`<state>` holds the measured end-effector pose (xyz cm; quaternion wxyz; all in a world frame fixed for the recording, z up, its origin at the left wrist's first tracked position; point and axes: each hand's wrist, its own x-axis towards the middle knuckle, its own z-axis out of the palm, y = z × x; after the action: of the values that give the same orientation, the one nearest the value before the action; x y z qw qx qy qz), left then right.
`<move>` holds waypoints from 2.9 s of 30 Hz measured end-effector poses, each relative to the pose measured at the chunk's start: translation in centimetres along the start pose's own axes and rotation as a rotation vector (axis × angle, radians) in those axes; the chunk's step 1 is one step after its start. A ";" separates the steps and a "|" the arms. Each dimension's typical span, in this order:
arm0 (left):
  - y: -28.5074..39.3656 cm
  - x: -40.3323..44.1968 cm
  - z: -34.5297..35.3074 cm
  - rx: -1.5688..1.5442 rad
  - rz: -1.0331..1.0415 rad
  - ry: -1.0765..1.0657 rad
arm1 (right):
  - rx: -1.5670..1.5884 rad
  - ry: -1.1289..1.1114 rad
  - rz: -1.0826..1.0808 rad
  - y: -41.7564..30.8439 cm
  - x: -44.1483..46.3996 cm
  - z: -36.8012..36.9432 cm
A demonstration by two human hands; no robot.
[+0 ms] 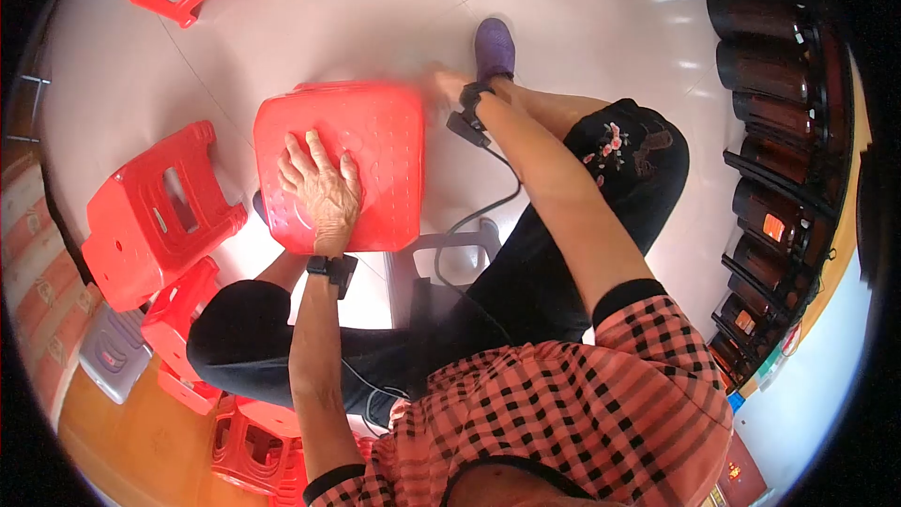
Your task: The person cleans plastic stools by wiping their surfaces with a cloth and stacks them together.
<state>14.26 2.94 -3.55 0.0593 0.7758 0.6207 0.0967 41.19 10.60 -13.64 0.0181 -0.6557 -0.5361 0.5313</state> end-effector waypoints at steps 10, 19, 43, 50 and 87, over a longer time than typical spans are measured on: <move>-0.6 -0.1 0.9 0.011 0.005 0.043 | 0.179 0.076 -0.035 -7.8 -7.1 -1.4; -3.0 -2.3 -4.3 -0.074 -0.346 0.195 | -0.280 0.258 -0.294 -13.0 -9.2 1.3; -0.9 -2.4 -1.6 -0.175 0.136 0.086 | -0.566 0.202 -0.008 4.6 -6.9 -0.8; -0.1 -3.8 -0.4 -0.061 0.110 -0.061 | -0.292 0.272 0.118 6.9 -3.3 -0.6; -0.2 -3.9 -0.4 -0.080 0.095 -0.026 | 0.004 0.822 -0.303 -9.6 -14.9 7.2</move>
<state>13.14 -0.84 -3.50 0.0936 0.8024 0.5782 0.1139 31.56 -0.02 -0.96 0.3091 -0.7265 -0.5735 0.2187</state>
